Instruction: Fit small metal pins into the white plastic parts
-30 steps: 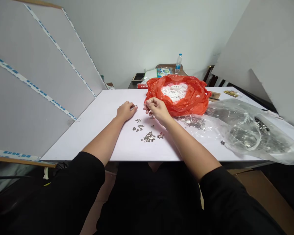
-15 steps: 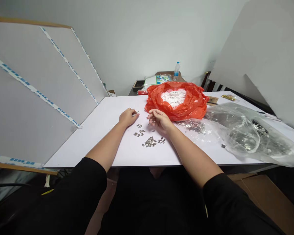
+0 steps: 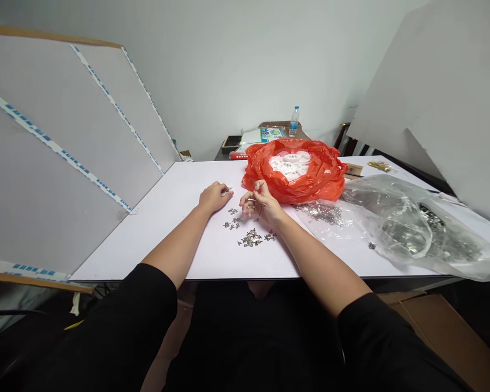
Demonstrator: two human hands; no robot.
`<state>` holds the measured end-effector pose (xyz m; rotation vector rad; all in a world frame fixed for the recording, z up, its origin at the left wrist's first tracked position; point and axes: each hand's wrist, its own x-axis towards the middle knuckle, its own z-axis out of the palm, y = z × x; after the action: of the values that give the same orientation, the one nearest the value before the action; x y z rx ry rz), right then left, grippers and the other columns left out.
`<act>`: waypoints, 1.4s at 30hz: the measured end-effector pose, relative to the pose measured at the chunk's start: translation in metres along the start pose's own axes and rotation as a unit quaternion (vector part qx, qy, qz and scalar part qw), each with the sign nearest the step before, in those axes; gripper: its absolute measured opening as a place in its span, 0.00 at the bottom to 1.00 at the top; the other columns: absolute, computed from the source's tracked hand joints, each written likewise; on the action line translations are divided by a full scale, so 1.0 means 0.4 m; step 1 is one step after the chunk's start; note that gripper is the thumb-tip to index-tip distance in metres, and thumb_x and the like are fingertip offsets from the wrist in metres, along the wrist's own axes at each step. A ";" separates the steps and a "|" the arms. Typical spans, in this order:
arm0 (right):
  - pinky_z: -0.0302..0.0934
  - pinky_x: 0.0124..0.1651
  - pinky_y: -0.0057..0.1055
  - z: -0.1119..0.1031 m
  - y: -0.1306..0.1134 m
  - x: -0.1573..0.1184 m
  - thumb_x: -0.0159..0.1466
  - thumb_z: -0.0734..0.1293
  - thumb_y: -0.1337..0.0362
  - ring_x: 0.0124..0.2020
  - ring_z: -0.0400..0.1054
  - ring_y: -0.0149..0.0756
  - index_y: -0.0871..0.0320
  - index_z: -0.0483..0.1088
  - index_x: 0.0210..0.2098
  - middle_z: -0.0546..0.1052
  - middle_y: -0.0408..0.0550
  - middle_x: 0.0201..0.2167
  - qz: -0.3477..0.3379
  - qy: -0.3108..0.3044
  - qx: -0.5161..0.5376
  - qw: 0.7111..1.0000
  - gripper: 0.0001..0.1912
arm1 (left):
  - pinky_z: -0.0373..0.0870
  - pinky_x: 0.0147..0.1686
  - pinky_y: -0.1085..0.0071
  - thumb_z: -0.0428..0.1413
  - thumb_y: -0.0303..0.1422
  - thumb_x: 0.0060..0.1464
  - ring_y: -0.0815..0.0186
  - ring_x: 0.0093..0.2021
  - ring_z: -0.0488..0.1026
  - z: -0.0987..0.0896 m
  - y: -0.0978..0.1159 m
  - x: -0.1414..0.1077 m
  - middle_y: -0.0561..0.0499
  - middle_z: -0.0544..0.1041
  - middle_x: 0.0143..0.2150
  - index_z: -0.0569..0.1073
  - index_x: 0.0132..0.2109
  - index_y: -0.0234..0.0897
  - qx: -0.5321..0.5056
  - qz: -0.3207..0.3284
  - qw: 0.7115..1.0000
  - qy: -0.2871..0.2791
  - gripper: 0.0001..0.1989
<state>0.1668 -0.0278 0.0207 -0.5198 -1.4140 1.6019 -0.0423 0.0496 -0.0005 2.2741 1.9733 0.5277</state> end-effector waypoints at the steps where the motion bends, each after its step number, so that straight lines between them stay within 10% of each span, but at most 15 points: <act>1: 0.62 0.27 0.22 0.001 0.000 0.000 0.60 0.68 0.43 0.27 0.69 0.31 0.57 0.42 0.39 0.72 0.41 0.32 -0.002 0.002 -0.004 1.000 0.33 | 0.65 0.40 0.65 0.51 0.49 0.62 0.58 0.48 0.73 0.000 0.000 0.000 0.49 0.74 0.51 0.76 0.46 0.44 0.001 0.001 1.000 0.000 0.17; 34: 0.61 0.26 0.25 0.007 0.004 -0.002 0.54 0.63 0.28 0.27 0.70 0.32 0.58 0.42 0.37 0.71 0.42 0.32 0.009 -0.017 -0.028 0.999 0.42 | 0.66 0.42 0.64 0.52 0.48 0.61 0.58 0.49 0.73 -0.005 0.006 -0.004 0.48 0.74 0.51 0.76 0.46 0.43 -0.004 0.001 1.000 -0.004 0.17; 42: 0.57 0.26 0.22 0.000 0.021 0.007 0.55 0.60 0.26 0.22 0.62 0.24 0.61 0.49 0.29 0.68 0.44 0.23 -0.040 0.092 -0.184 0.978 0.41 | 0.66 0.42 0.64 0.51 0.49 0.61 0.57 0.49 0.73 -0.004 0.004 -0.002 0.48 0.74 0.51 0.76 0.46 0.43 0.001 0.000 1.000 -0.009 0.17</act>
<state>0.1624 -0.0248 0.0135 -0.7946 -1.5735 1.1981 -0.0413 0.0482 0.0014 2.2709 1.9662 0.5034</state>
